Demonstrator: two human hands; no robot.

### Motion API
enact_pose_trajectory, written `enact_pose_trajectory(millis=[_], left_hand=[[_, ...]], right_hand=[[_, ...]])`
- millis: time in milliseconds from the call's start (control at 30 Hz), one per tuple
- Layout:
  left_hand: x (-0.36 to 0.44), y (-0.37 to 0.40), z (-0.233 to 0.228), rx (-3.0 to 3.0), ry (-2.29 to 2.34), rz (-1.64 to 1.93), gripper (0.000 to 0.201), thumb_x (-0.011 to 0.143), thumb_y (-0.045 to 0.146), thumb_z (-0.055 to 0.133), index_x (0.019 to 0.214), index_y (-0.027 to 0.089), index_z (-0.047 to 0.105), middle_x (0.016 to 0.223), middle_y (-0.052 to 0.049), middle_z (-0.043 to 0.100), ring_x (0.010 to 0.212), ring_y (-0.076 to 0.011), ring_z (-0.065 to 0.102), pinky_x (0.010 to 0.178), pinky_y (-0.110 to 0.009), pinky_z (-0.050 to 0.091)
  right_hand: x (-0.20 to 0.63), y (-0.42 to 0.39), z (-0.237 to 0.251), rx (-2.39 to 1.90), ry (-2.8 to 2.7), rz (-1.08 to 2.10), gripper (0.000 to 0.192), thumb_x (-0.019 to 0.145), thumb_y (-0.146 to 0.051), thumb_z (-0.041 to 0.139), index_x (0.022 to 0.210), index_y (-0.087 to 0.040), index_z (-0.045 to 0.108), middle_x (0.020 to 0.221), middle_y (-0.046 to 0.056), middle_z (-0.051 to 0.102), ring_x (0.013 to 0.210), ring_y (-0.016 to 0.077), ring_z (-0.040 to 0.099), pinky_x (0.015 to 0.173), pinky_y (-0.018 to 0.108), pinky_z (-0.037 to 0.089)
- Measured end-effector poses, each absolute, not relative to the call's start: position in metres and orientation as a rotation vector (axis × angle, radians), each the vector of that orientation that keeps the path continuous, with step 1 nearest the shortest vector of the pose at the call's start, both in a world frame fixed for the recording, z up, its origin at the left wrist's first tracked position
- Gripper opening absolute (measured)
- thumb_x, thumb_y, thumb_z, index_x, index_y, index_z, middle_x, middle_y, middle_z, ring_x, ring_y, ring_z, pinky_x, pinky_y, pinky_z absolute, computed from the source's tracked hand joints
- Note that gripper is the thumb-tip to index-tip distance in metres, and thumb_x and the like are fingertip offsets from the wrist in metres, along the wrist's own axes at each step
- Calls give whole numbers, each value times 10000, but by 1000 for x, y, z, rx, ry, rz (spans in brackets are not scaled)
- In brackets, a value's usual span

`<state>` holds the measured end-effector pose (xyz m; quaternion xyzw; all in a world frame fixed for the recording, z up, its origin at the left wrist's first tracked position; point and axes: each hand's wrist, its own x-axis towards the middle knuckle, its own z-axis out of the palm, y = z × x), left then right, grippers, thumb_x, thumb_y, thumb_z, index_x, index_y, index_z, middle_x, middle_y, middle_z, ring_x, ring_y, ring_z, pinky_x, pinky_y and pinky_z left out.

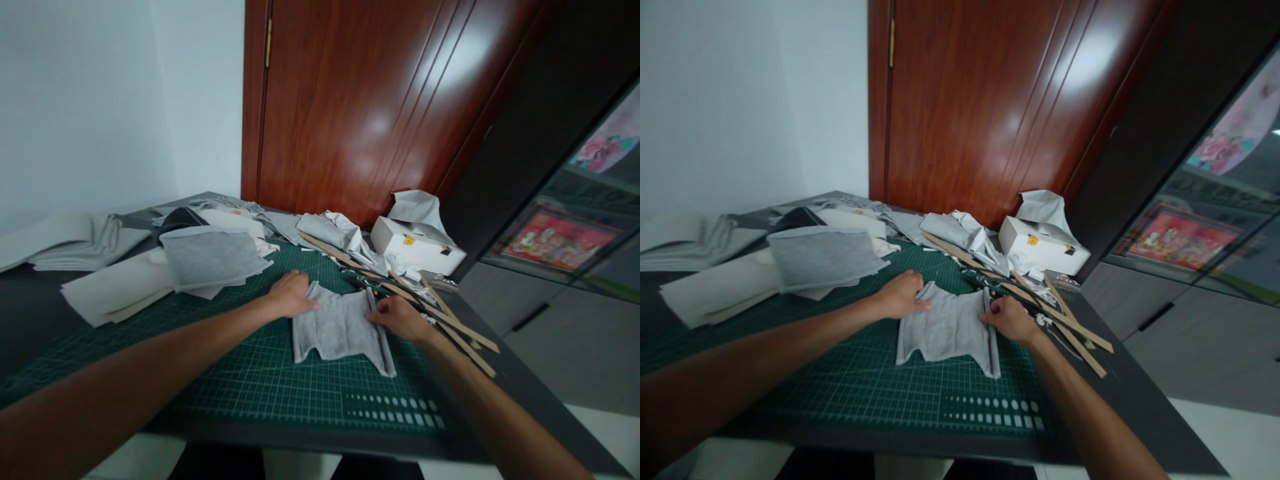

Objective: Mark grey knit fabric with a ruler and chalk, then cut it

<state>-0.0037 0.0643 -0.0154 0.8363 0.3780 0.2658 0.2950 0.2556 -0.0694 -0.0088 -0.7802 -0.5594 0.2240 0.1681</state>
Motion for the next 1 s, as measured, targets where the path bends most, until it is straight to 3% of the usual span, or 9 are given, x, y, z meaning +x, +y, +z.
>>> enact_pose_trajectory(millis=[233, 533, 633, 833, 1000], left_hand=[[-22, 73, -5, 2147, 776, 644, 379, 991, 380, 664, 1301, 167, 621, 1301, -108, 645, 1106, -258, 670, 927, -470, 590], [-33, 76, 67, 2281, 586, 901, 370, 992, 376, 664, 1295, 168, 620, 1287, -108, 648, 1091, -248, 672, 915, -460, 593], [-47, 60, 47, 2407, 562, 835, 378, 991, 378, 664, 1304, 170, 618, 1305, -111, 642, 1109, -254, 668, 931, -471, 587], [-72, 32, -35, 2575, 607, 717, 385, 991, 378, 663, 1315, 174, 613, 1316, -112, 637, 1111, -256, 666, 932, -472, 586], [-73, 36, -47, 2664, 595, 739, 386, 992, 382, 662, 1314, 174, 614, 1316, -112, 637, 1112, -256, 666, 932, -472, 587]], right_hand=[[279, -92, -15, -1780, -1437, 636, 320, 1020, -375, 658, 1262, -166, 650, 1224, 89, 689, 1006, 228, 705, 859, 429, 610], [300, -81, 17, -1452, -1417, 85, 354, 1011, -360, 667, 1314, -182, 630, 1347, 107, 636, 1133, 268, 667, 941, 484, 580], [283, -97, -2, -1439, -1583, 52, 302, 1012, -350, 667, 1267, -188, 659, 1338, 103, 648, 1155, 265, 659, 972, 491, 565], [257, -137, -60, -1655, -1763, 142, 310, 1015, -353, 664, 1277, -187, 655, 1307, 100, 665, 1109, 252, 680, 944, 474, 583], [254, -126, -54, -1998, -1594, 168, 352, 1014, -366, 666, 1309, -178, 634, 1303, 101, 661, 1081, 254, 688, 908, 464, 597]])
